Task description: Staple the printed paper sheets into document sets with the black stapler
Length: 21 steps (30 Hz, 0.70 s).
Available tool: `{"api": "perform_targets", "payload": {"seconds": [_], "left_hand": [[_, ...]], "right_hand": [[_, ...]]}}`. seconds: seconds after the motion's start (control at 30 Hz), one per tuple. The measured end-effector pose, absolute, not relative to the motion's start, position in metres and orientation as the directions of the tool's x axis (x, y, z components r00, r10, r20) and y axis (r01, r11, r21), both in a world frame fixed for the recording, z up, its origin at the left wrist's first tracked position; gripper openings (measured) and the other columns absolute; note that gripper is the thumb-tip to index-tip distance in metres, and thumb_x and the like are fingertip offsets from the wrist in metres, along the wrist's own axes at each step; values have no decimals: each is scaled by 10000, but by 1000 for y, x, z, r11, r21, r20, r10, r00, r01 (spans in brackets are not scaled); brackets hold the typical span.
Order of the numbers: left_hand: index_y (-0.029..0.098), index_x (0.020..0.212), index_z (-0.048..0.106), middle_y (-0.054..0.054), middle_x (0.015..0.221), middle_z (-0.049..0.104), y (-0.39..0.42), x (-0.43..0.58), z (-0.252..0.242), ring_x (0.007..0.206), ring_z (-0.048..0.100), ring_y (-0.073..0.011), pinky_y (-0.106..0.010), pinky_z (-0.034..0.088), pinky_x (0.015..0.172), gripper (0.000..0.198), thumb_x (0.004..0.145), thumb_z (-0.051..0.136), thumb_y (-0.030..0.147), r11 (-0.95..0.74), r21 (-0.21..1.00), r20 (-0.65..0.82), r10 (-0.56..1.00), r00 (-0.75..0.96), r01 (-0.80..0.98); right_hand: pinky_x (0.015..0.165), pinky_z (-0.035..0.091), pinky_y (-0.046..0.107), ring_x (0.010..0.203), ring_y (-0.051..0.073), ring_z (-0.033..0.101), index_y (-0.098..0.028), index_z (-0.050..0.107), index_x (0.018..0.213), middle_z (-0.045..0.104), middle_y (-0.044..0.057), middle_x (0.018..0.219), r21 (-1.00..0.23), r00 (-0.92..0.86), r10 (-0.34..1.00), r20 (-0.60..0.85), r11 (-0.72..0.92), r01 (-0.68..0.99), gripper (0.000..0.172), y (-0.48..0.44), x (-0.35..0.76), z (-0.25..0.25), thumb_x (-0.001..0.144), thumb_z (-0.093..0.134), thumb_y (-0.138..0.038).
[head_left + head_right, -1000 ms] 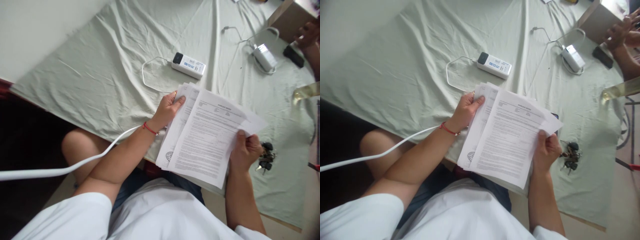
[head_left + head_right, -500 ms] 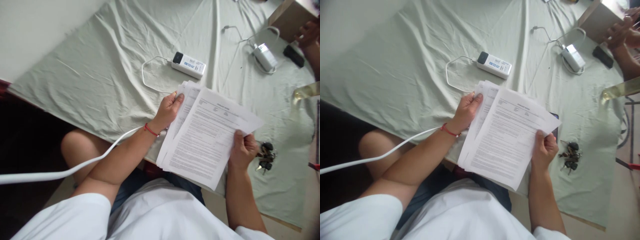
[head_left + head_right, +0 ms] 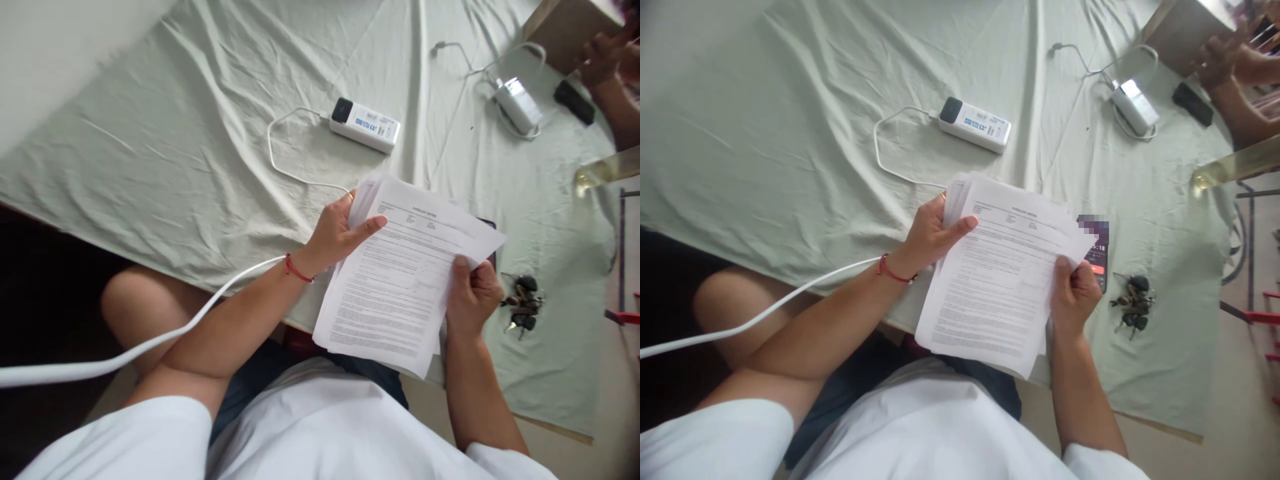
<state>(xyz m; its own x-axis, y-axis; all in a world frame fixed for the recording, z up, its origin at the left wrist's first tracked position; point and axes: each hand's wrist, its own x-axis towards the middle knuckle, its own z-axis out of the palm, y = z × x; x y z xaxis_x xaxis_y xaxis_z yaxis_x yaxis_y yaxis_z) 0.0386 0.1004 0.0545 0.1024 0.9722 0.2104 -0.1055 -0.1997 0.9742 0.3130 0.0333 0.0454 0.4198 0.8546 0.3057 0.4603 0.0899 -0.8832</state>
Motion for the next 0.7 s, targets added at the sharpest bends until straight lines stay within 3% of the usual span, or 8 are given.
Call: {"api": "perform_targets", "payload": {"seconds": [0.1, 0.17, 0.23, 0.3, 0.43, 0.53, 0.7], "left_hand": [[198, 1051, 711, -66, 987, 777, 100, 38, 54, 889, 742, -231, -353, 618, 771, 438, 918, 806, 604, -208, 975, 215, 972, 95, -84], [200, 1061, 708, -63, 985, 785, 100, 38, 56, 899, 752, -236, -360, 631, 776, 418, 941, 786, 592, -180, 976, 192, 976, 99, -119], [205, 1090, 698, -63, 995, 794, 99, 38, 58, 925, 767, -246, -367, 644, 782, 423, 939, 791, 588, -140, 969, 166, 979, 117, -205], [214, 1111, 690, -60, 991, 797, 99, 38, 60, 944, 779, -257, -379, 654, 789, 432, 932, 800, 591, -104, 952, 146, 981, 131, -288], [241, 1106, 687, -45, 956, 789, 97, 38, 59, 939, 794, -268, -406, 670, 790, 425, 939, 780, 621, -51, 927, 108, 985, 134, -371], [250, 1092, 694, -42, 941, 785, 96, 39, 57, 948, 799, -277, -420, 680, 789, 418, 945, 766, 635, -18, 917, 91, 982, 166, -398], [245, 1077, 695, -45, 932, 781, 94, 41, 60, 962, 797, -283, -424, 681, 796, 402, 958, 757, 624, -3, 915, 86, 978, 188, -403]], "right_hand": [[609, 385, 263, 651, 116, 466, -206, 644, 785, 551, -43, 699, -882, 424, 843, 330, 116, 457, 371, 36, 310, 48, 931, 782, -518], [677, 467, 281, 753, 145, 563, -209, 709, 957, 637, -5, 842, -869, 420, 833, 361, 136, 476, 320, 38, 308, 50, 933, 773, -522], [755, 524, 307, 874, 173, 624, -212, 721, 1164, 678, 38, 1004, -846, 387, 838, 385, 154, 510, 380, 39, 308, 53, 953, 745, -527], [821, 554, 339, 945, 196, 651, -219, 703, 1252, 689, 62, 1071, -832, 352, 856, 379, 149, 535, 423, 39, 309, 55, 983, 701, -546], [961, 580, 424, 1023, 248, 691, -252, 721, 1108, 720, 67, 1016, -865, 348, 893, 284, 82, 496, 387, 37, 309, 52, 964, 703, -611], [1045, 582, 499, 1097, 279, 728, -263, 739, 1114, 768, 78, 1079, -961, 298, 942, 153, 72, 266, 431, 37, 308, 48, 893, 767, -633], [942, 646, 553, 946, 306, 790, -244, 797, 947, 813, 68, 908, -1000, 272, 962, -4, -12, 26, 470, 38, 316, 49, 688, 937, -610]]}}
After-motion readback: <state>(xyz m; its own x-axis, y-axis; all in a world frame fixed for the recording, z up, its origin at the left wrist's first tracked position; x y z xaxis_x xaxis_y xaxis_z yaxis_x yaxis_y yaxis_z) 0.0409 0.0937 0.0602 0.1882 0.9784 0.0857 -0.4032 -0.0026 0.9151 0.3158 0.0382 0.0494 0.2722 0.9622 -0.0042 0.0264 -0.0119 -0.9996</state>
